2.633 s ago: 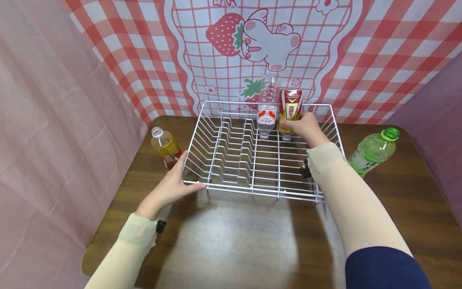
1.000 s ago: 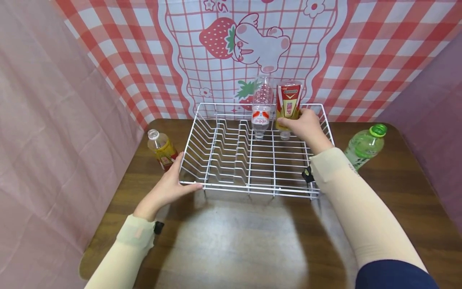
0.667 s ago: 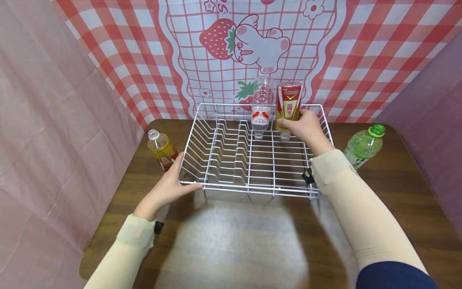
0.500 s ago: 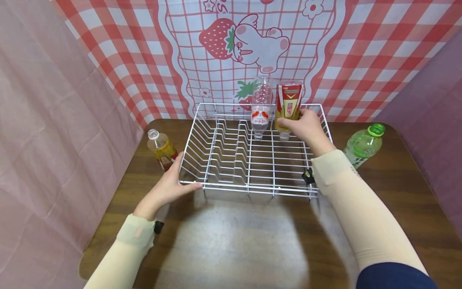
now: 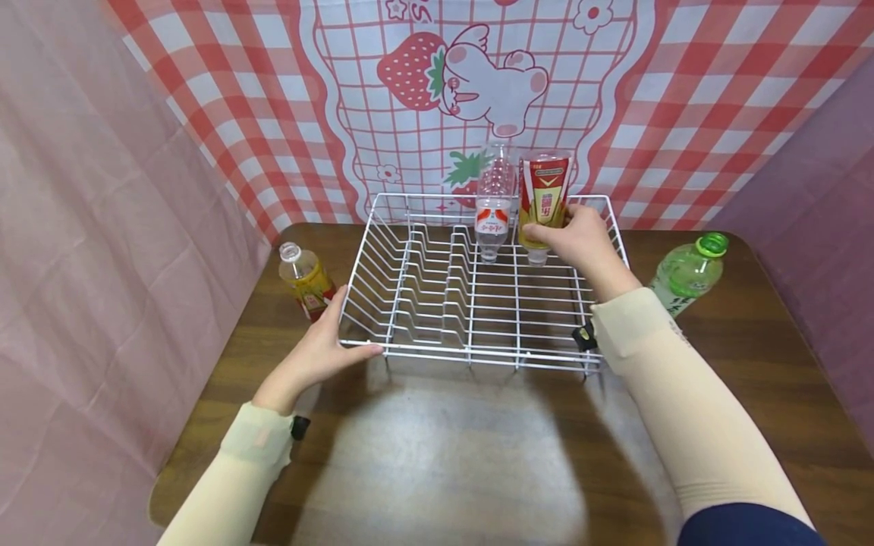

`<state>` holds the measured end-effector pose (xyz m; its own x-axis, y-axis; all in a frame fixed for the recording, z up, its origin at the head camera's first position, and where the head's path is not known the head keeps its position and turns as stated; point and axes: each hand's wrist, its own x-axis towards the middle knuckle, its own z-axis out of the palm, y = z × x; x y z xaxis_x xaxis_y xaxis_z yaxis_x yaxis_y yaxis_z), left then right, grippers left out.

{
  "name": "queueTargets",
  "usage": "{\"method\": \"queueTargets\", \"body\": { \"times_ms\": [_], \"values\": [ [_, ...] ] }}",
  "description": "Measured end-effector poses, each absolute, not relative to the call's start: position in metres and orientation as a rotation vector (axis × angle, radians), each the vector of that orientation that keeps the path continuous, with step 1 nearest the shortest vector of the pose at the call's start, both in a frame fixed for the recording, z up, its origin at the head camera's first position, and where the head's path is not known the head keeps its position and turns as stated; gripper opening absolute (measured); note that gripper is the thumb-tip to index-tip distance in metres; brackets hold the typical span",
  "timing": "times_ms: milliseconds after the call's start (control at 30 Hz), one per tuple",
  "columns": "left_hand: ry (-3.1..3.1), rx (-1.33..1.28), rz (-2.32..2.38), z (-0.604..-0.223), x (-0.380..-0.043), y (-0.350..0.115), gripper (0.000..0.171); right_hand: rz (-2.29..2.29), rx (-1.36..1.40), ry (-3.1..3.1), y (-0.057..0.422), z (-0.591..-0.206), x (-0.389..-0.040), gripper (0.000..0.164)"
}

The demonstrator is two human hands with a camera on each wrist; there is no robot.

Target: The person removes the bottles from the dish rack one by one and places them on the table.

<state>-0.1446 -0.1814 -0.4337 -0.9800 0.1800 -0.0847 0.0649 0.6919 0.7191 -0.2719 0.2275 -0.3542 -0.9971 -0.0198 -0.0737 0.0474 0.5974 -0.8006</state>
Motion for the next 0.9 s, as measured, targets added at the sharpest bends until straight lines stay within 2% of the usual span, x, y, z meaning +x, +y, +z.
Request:
{"method": "queueTargets", "body": {
  "times_ms": [900],
  "values": [
    [2.75,0.185,1.15,-0.433,-0.144,-0.18,0.124,-1.34,-0.038,2.774,0.222,-0.342,-0.252,0.091]
  ]
}}
